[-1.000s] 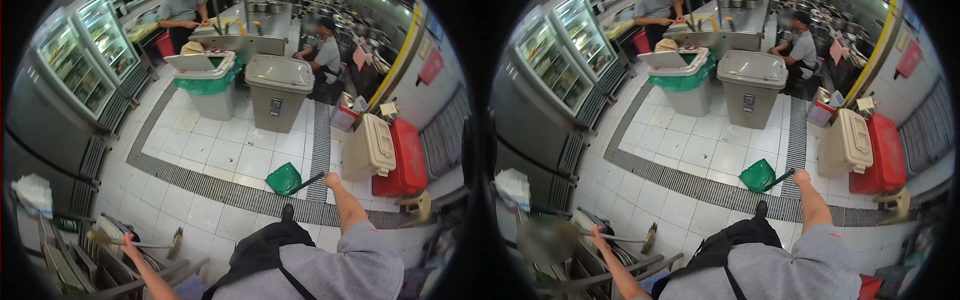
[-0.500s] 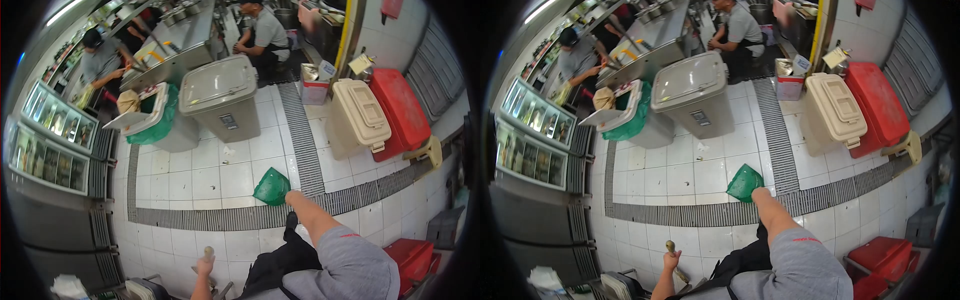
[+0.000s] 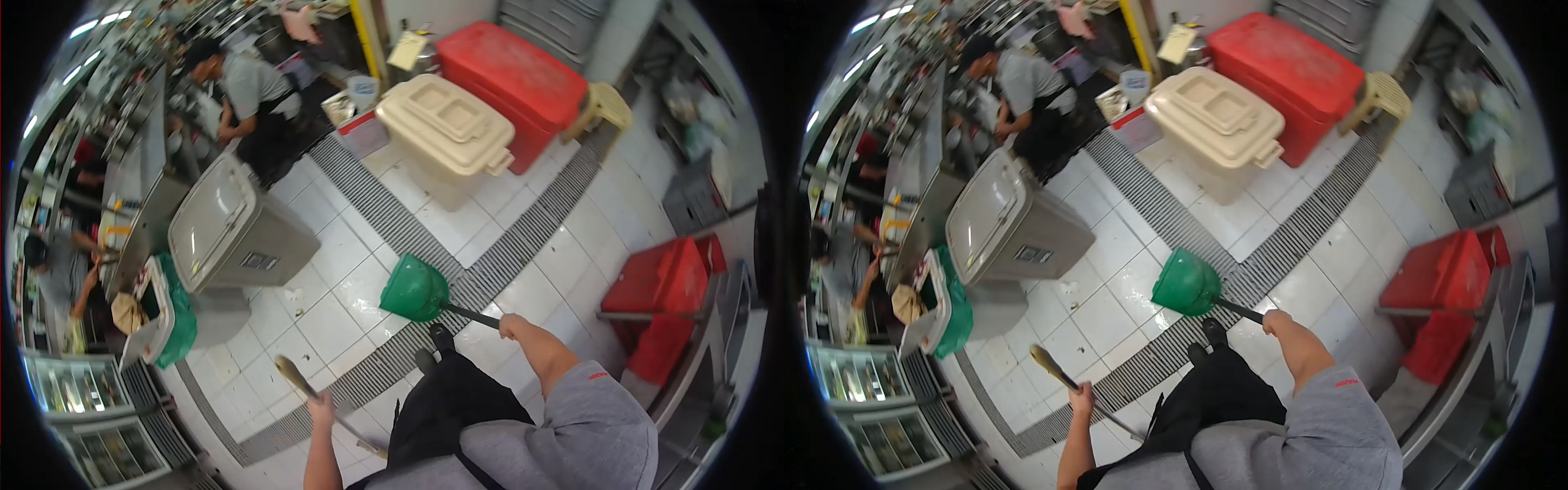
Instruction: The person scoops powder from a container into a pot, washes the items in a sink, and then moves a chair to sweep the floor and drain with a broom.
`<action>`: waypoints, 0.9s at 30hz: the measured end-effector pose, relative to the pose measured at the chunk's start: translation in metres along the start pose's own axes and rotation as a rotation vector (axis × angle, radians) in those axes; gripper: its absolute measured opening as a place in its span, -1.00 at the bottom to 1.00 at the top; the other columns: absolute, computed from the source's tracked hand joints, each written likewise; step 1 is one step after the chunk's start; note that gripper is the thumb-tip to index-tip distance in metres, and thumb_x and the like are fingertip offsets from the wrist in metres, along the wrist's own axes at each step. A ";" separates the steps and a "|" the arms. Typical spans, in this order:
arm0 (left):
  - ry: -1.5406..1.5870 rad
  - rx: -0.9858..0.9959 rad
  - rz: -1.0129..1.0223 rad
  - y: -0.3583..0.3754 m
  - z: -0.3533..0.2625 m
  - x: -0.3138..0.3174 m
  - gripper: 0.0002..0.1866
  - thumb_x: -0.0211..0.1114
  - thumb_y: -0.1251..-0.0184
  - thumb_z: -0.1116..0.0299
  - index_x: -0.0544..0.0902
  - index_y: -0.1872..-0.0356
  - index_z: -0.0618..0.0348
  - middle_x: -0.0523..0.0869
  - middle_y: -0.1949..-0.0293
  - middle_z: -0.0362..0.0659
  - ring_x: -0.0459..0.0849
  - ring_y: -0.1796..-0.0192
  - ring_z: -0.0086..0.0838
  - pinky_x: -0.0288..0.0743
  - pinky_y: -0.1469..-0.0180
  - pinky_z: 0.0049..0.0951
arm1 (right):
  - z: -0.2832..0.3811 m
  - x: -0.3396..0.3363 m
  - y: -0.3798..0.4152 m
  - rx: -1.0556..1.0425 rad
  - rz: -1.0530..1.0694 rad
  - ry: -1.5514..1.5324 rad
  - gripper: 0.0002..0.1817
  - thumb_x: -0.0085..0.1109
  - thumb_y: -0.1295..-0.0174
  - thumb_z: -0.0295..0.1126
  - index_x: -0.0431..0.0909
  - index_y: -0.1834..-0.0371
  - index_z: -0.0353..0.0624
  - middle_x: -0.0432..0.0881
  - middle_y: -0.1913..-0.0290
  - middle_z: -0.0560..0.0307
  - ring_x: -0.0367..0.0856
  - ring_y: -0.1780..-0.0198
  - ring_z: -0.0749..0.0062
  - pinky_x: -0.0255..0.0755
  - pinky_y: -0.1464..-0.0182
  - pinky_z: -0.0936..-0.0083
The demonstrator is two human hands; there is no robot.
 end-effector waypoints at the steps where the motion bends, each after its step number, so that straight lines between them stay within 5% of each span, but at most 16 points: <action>1: -0.034 0.062 -0.006 -0.009 -0.031 0.006 -0.69 0.11 0.01 0.36 0.36 0.86 0.22 0.36 0.87 -0.22 0.32 0.81 -0.57 0.14 0.75 -0.53 | -0.020 0.025 0.015 0.037 0.059 -0.130 -0.81 0.18 0.13 -0.35 0.54 0.65 -0.28 0.54 0.65 0.06 0.52 0.61 0.38 0.42 0.52 0.43; 9: 0.005 0.290 0.135 -0.021 -0.218 0.098 -0.67 0.08 -0.07 0.41 0.35 0.85 0.21 0.33 0.89 -0.24 0.31 0.84 -0.58 0.19 0.76 -0.56 | -0.168 0.137 0.084 0.291 0.023 -0.955 -0.77 0.21 0.17 -0.45 0.40 0.83 -0.26 0.43 0.77 0.08 0.38 0.73 0.44 0.31 0.71 0.49; 13: -0.052 0.437 0.202 0.013 -0.300 0.153 -0.68 0.09 -0.07 0.42 0.34 0.84 0.21 0.31 0.89 -0.25 0.28 0.84 -0.59 0.17 0.76 -0.57 | -0.251 0.138 0.089 0.247 -0.127 -0.570 -0.88 0.19 0.15 -0.40 0.55 0.65 -0.22 0.55 0.66 0.06 0.50 0.65 0.41 0.41 0.55 0.43; 15: -0.063 0.511 0.246 0.027 -0.337 0.188 -0.68 0.09 -0.07 0.42 0.35 0.84 0.22 0.31 0.89 -0.25 0.27 0.84 -0.60 0.16 0.76 -0.57 | -0.301 0.171 0.072 0.334 0.027 -0.593 -0.87 0.19 0.15 -0.36 0.59 0.57 -0.19 0.58 0.61 0.08 0.53 0.63 0.38 0.43 0.48 0.44; 19: -0.011 0.649 0.224 0.068 -0.422 0.250 -0.66 0.12 -0.09 0.38 0.34 0.83 0.22 0.28 0.87 -0.26 0.24 0.83 -0.61 0.14 0.76 -0.56 | -0.375 0.175 0.094 0.464 -0.063 -0.818 -0.84 0.17 0.13 -0.36 0.60 0.47 -0.18 0.60 0.46 0.04 0.57 0.50 0.33 0.44 0.39 0.49; 21: 0.032 0.773 0.203 0.087 -0.471 0.274 -0.62 0.14 -0.11 0.32 0.30 0.84 0.17 0.27 0.88 -0.27 0.22 0.84 -0.61 0.11 0.77 -0.57 | -0.429 0.169 0.101 0.662 -0.505 -0.838 -0.84 0.07 0.10 -0.37 0.60 0.48 -0.16 0.58 0.37 0.03 0.55 0.32 0.32 0.42 0.26 0.45; 22: 0.043 0.842 0.191 0.102 -0.493 0.283 -0.59 0.14 -0.13 0.29 0.28 0.85 0.13 0.25 0.88 -0.27 0.20 0.84 -0.61 0.10 0.78 -0.57 | -0.437 0.174 0.110 0.674 -0.494 -0.869 -0.84 0.07 0.10 -0.37 0.60 0.48 -0.16 0.58 0.37 0.03 0.55 0.32 0.32 0.42 0.26 0.45; 24: 0.215 0.795 0.284 0.123 -0.531 0.312 -0.55 0.15 -0.15 0.20 0.19 0.84 0.05 0.16 0.87 -0.33 0.15 0.82 -0.63 0.08 0.75 -0.58 | -0.465 0.141 0.154 0.839 -0.642 -0.630 -0.72 0.03 0.09 -0.33 0.57 0.29 -0.13 0.50 0.13 0.01 0.46 0.08 0.20 0.37 0.10 0.30; 26: 0.296 0.796 0.429 0.154 -0.569 0.349 -0.56 0.14 -0.15 0.19 0.18 0.81 0.04 0.13 0.84 -0.35 0.11 0.81 -0.64 0.09 0.73 -0.59 | -0.475 0.090 0.172 0.648 -0.701 -0.619 -0.66 0.03 0.08 -0.23 0.54 0.23 -0.15 0.41 0.04 -0.08 0.25 -0.10 0.06 0.12 0.00 -0.16; 27: 0.323 0.805 0.485 0.171 -0.587 0.369 -0.57 0.15 -0.15 0.19 0.18 0.78 0.03 0.11 0.82 -0.36 0.08 0.80 -0.66 0.08 0.72 -0.60 | -0.483 0.062 0.170 0.566 -0.738 -0.714 -0.64 0.06 0.09 -0.20 0.52 0.22 -0.14 0.41 0.03 -0.08 0.25 -0.10 0.05 0.13 0.01 -0.18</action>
Point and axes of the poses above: each hand's wrist, its own y-axis away from the middle knuckle, its own x-axis out of the palm, z = x × y, the point moved 10 cm from there along -y, towards the middle knuckle
